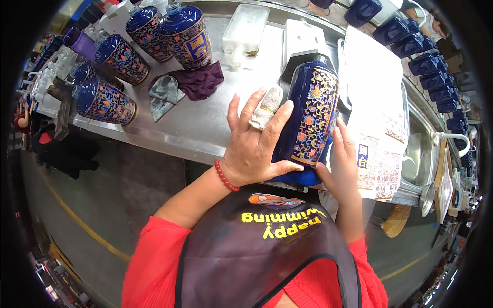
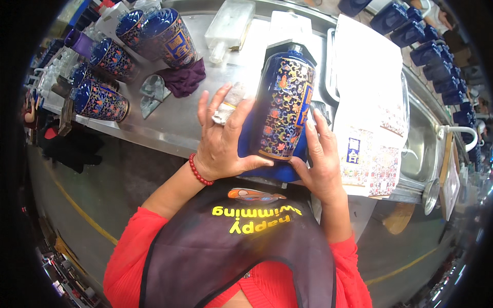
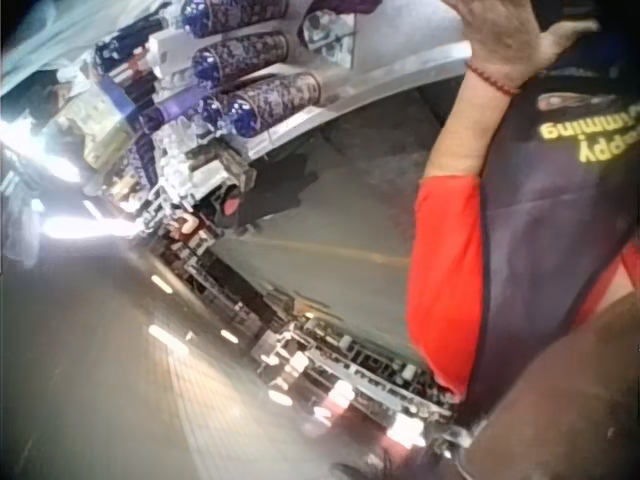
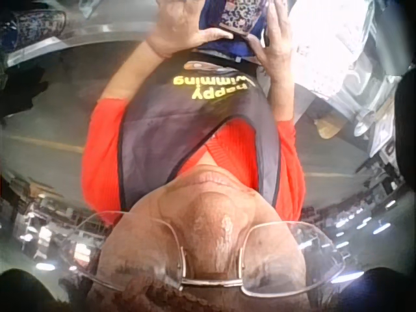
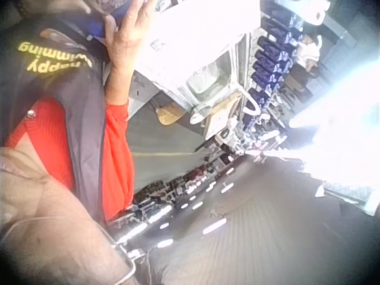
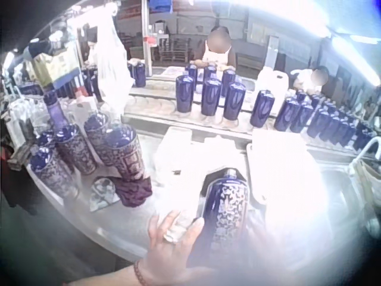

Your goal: The person applies decorative stickers to a blue cylindrical container, smoothing them with a small tool and rotating the container to cover multiple sides. The person then places the finished container aside and begins applying a sticker to a second container.

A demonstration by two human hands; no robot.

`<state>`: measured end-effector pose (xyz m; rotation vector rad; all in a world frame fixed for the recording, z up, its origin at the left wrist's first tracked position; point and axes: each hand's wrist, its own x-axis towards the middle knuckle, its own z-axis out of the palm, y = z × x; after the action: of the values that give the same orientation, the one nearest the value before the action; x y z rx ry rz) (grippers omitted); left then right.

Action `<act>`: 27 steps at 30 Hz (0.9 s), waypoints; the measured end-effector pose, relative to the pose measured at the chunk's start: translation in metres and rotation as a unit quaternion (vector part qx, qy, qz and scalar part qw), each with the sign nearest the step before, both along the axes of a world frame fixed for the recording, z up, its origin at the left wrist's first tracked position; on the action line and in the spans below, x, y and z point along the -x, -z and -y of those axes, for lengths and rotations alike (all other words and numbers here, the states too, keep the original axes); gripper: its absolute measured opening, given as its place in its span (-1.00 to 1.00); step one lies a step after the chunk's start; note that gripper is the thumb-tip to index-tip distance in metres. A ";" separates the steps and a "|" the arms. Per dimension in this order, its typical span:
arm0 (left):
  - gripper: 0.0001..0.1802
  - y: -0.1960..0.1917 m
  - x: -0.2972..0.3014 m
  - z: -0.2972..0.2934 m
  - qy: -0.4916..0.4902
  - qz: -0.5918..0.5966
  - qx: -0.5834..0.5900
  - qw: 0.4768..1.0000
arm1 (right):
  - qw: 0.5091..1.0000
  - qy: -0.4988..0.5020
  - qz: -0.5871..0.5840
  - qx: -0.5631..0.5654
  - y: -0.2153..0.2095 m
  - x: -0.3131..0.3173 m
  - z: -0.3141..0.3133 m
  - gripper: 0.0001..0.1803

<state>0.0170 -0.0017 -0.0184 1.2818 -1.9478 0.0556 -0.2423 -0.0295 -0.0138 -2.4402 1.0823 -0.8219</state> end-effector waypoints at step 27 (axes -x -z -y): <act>0.06 0.010 0.012 -0.005 0.009 -0.063 -0.020 0.998 | 0.996 0.007 0.004 0.094 0.005 -0.009 0.000 0.03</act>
<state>0.0052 0.0033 -0.0284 1.2637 -1.8611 -0.0725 -0.2331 -0.0294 -0.0183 -2.5821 1.0627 -0.9774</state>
